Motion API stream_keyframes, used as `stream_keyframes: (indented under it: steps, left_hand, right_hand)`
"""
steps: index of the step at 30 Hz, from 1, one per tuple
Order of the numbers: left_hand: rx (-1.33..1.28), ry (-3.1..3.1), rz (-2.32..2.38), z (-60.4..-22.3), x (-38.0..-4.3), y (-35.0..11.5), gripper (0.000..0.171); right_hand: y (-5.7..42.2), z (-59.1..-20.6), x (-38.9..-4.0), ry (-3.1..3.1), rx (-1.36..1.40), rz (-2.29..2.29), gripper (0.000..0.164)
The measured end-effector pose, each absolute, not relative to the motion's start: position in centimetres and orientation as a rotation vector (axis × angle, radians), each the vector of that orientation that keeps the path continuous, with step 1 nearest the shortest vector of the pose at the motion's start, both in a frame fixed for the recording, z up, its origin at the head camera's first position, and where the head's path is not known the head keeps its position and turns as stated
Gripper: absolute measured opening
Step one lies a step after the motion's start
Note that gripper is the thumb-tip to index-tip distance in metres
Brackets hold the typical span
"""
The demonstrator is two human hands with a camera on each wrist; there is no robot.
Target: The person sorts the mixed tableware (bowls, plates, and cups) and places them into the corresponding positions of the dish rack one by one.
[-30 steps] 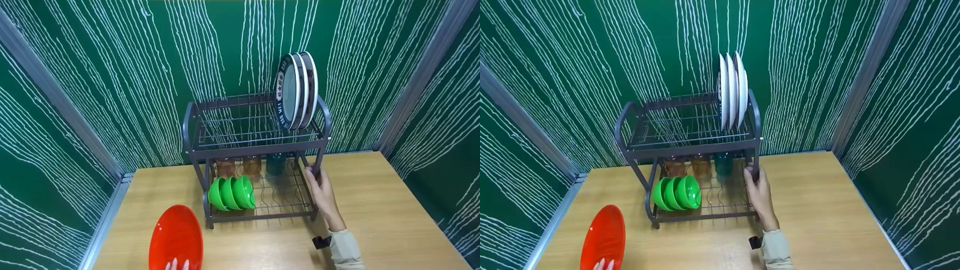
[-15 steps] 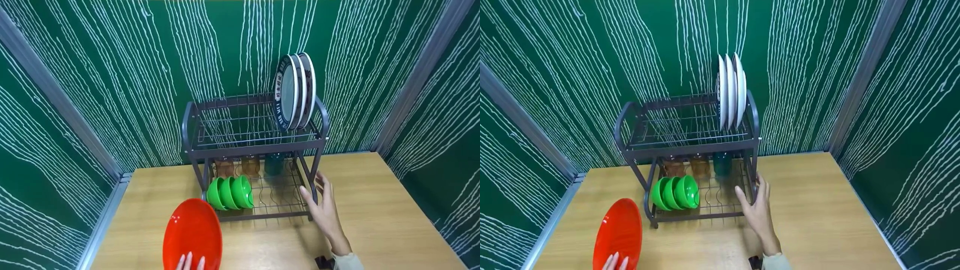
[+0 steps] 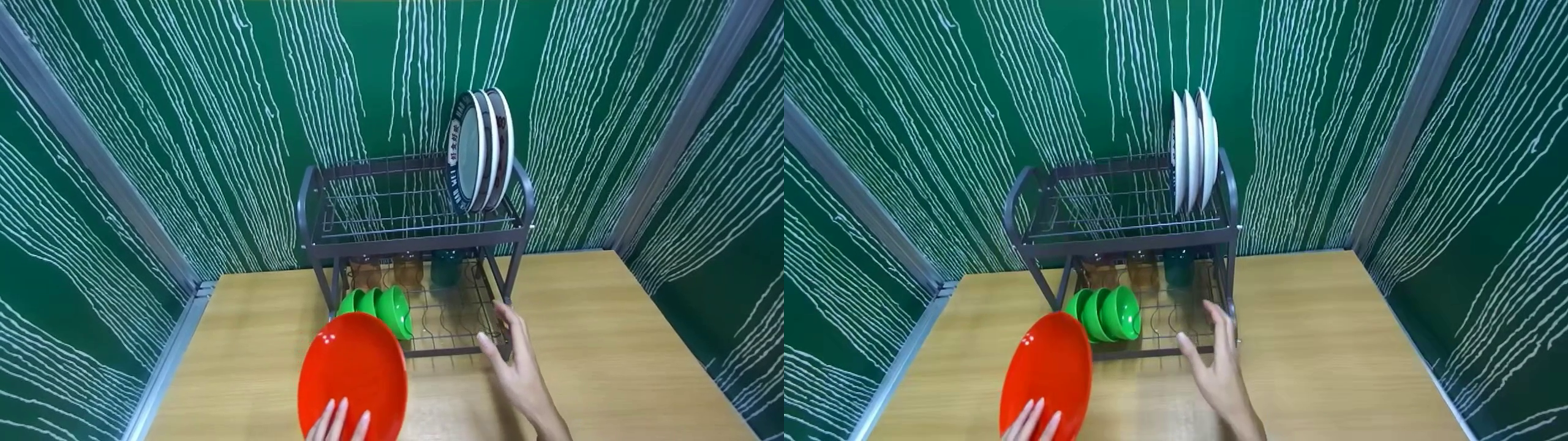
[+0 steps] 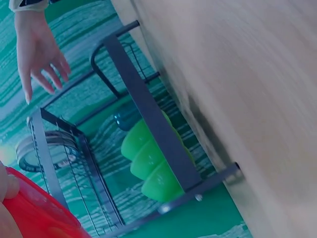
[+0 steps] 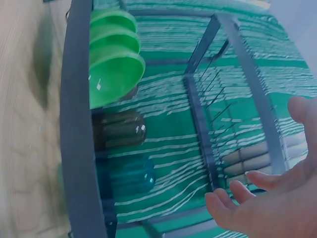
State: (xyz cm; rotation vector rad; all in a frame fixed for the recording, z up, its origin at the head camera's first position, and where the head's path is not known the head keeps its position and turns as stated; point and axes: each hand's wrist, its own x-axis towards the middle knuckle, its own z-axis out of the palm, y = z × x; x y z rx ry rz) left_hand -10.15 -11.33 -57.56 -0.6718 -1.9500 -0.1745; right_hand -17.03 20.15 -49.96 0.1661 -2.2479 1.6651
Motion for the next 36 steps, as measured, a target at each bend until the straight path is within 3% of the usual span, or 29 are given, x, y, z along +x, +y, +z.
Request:
stream_keyframes:
  steps: [13, 20, 27, 36]
  left_hand:
    - [-0.71, -2.373, -0.269, -48.3, -6.0, -7.4, 0.065]
    - [-0.714, -2.533, -0.259, -50.4, -6.7, -6.8, 0.073]
    - [-0.778, -2.542, -0.205, -49.7, -6.9, -6.1, 0.073]
    - [-0.864, -2.348, -0.194, -50.0, -8.4, -5.7, 0.068]
  right_hand:
    - [18.0, -49.2, -14.5, -2.287, 0.234, 1.844, 0.052]
    - [17.4, -48.3, -13.2, -2.275, 0.155, 2.092, 0.05]
    - [17.5, -46.8, -11.5, -2.162, 0.214, 2.427, 0.045]
    - [17.7, -46.0, -9.8, -2.188, 0.087, 2.521, 0.065]
